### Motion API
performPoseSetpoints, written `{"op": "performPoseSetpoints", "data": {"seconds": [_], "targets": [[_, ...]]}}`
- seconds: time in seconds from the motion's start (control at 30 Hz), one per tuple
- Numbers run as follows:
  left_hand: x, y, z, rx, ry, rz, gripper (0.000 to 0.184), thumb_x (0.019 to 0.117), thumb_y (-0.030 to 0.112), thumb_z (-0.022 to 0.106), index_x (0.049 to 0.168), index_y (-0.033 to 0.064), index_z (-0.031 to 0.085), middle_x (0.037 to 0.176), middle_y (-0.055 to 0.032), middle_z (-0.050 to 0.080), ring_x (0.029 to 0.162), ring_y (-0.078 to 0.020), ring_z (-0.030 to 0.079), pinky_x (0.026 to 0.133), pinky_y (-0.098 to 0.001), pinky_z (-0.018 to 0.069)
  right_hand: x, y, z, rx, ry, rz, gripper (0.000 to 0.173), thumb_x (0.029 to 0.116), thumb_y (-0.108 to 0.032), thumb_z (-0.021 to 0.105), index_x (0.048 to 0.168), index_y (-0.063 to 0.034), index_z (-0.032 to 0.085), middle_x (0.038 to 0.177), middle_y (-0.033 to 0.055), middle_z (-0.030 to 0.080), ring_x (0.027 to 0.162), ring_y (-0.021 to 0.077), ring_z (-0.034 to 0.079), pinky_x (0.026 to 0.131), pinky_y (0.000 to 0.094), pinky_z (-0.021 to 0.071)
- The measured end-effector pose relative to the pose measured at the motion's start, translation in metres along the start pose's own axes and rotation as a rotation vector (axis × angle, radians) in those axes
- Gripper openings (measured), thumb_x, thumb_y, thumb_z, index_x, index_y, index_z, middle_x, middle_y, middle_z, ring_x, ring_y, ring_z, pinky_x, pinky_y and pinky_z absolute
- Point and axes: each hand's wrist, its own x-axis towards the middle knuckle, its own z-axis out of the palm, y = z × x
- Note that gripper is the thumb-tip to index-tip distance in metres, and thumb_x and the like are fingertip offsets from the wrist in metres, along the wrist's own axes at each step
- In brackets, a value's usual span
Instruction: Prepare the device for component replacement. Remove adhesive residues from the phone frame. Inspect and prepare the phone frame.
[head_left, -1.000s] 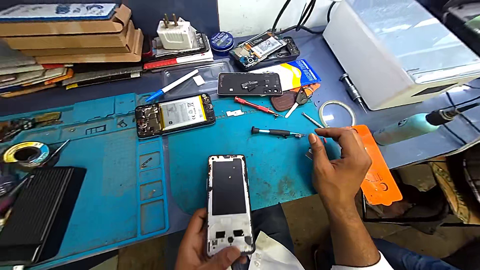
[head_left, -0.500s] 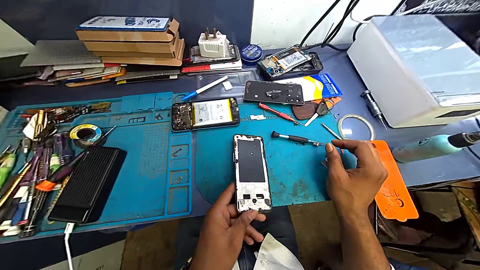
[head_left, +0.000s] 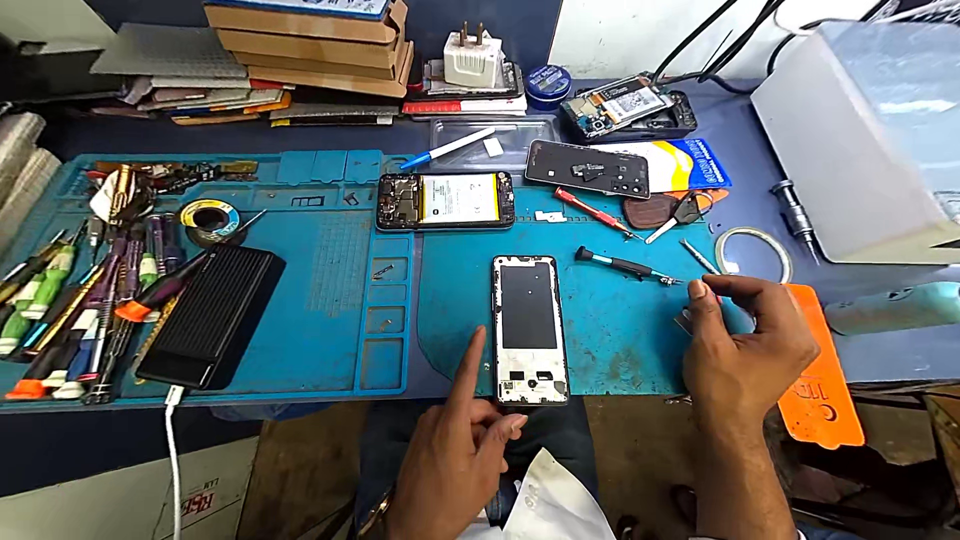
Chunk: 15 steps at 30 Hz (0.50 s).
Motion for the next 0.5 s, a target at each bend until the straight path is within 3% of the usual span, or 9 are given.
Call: {"op": "performPoseSetpoints", "data": {"seconds": [0.07, 0.1, 0.13, 0.2, 0.27, 0.33, 0.4, 0.43, 0.5], "targets": [[-0.011, -0.015, -0.006, -0.066, 0.044, 0.137, 0.074, 0.1001, 0.023, 0.067, 0.162, 0.0196, 0.026, 0.092, 0.0022, 0.076, 0.067, -0.0118, 0.073, 0.057, -0.0279, 0.0642, 0.000, 0.001, 0.000, 0.001, 0.000, 0.004, 0.023, 0.1003, -0.026, 0.067, 0.109, -0.0047, 0.073, 0.105, 0.0115, 0.071, 0.102, 0.0193, 0.067, 0.091, 0.0361, 0.0527], [-0.019, -0.023, -0.010, -0.077, 0.073, 0.213, 0.065, 0.1014, 0.024, 0.065, 0.159, 0.0174, 0.035, 0.091, 0.0012, 0.076, 0.070, -0.0114, 0.073, 0.059, -0.0274, 0.0639, 0.000, 0.001, 0.000, 0.002, -0.001, 0.005, 0.023, 0.1004, -0.026, 0.067, 0.109, -0.0047, 0.073, 0.105, 0.0112, 0.071, 0.102, 0.0191, 0.066, 0.091, 0.0360, 0.0527], [-0.026, -0.031, -0.015, -0.068, 0.106, 0.277, 0.051, 0.1027, 0.027, 0.063, 0.150, 0.0151, 0.048, 0.090, 0.0007, 0.075, 0.071, -0.0102, 0.072, 0.061, -0.0266, 0.0638, 0.000, 0.000, 0.000, 0.005, 0.001, 0.005, 0.024, 0.1004, -0.026, 0.067, 0.109, -0.0048, 0.073, 0.105, 0.0109, 0.071, 0.101, 0.0189, 0.066, 0.090, 0.0356, 0.0525], [-0.040, -0.046, -0.029, -0.008, 0.151, 0.378, 0.024, 0.1044, 0.028, 0.061, 0.119, 0.0120, 0.070, 0.088, 0.0005, 0.073, 0.073, -0.0060, 0.071, 0.064, -0.0225, 0.0624, 0.000, 0.000, 0.000, 0.017, 0.002, 0.003, 0.024, 0.1007, -0.026, 0.066, 0.109, -0.0050, 0.073, 0.104, 0.0106, 0.071, 0.100, 0.0179, 0.066, 0.090, 0.0346, 0.0527], [-0.050, -0.062, -0.043, 0.072, 0.172, 0.410, 0.025, 0.1049, 0.032, 0.059, 0.098, 0.0126, 0.072, 0.084, 0.0023, 0.072, 0.073, -0.0030, 0.069, 0.066, -0.0193, 0.0598, 0.001, -0.001, -0.001, 0.033, 0.001, 0.009, 0.024, 0.1009, -0.026, 0.066, 0.108, -0.0049, 0.073, 0.103, 0.0105, 0.070, 0.099, 0.0166, 0.066, 0.089, 0.0331, 0.0530], [-0.057, -0.078, -0.053, 0.138, 0.216, 0.368, 0.032, 0.1053, 0.037, 0.057, 0.089, 0.0120, 0.069, 0.076, 0.0038, 0.069, 0.069, -0.0010, 0.067, 0.064, -0.0173, 0.0574, 0.001, -0.001, 0.000, 0.042, 0.000, 0.014, 0.024, 0.1011, -0.026, 0.066, 0.108, -0.0046, 0.073, 0.103, 0.0102, 0.070, 0.099, 0.0160, 0.065, 0.089, 0.0325, 0.0519], [-0.060, -0.098, -0.057, 0.274, 0.274, 0.290, 0.036, 0.1049, 0.039, 0.057, 0.088, 0.0107, 0.071, 0.076, 0.0028, 0.069, 0.069, -0.0010, 0.066, 0.065, -0.0179, 0.0575, 0.001, 0.000, 0.000, 0.045, 0.001, 0.014, 0.023, 0.1008, -0.026, 0.066, 0.106, -0.0046, 0.074, 0.102, 0.0104, 0.070, 0.099, 0.0155, 0.065, 0.089, 0.0317, 0.0514], [-0.061, -0.108, -0.058, 0.370, 0.278, 0.243, 0.034, 0.1038, 0.039, 0.058, 0.093, 0.0107, 0.075, 0.083, 0.0008, 0.072, 0.077, -0.0036, 0.069, 0.071, -0.0213, 0.0595, 0.001, 0.001, 0.000, 0.045, -0.002, 0.014, 0.023, 0.1007, -0.026, 0.066, 0.106, -0.0046, 0.074, 0.102, 0.0105, 0.070, 0.099, 0.0155, 0.065, 0.088, 0.0317, 0.0512], [-0.063, -0.128, -0.058, 0.566, 0.177, 0.128, 0.035, 0.1013, 0.041, 0.059, 0.113, 0.0133, 0.076, 0.114, -0.0053, 0.074, 0.107, -0.0160, 0.070, 0.094, -0.0363, 0.0584, 0.002, 0.002, -0.001, 0.046, -0.011, 0.014, 0.024, 0.1011, -0.027, 0.066, 0.107, -0.0044, 0.073, 0.102, 0.0108, 0.070, 0.099, 0.0161, 0.065, 0.089, 0.0326, 0.0505]]}}
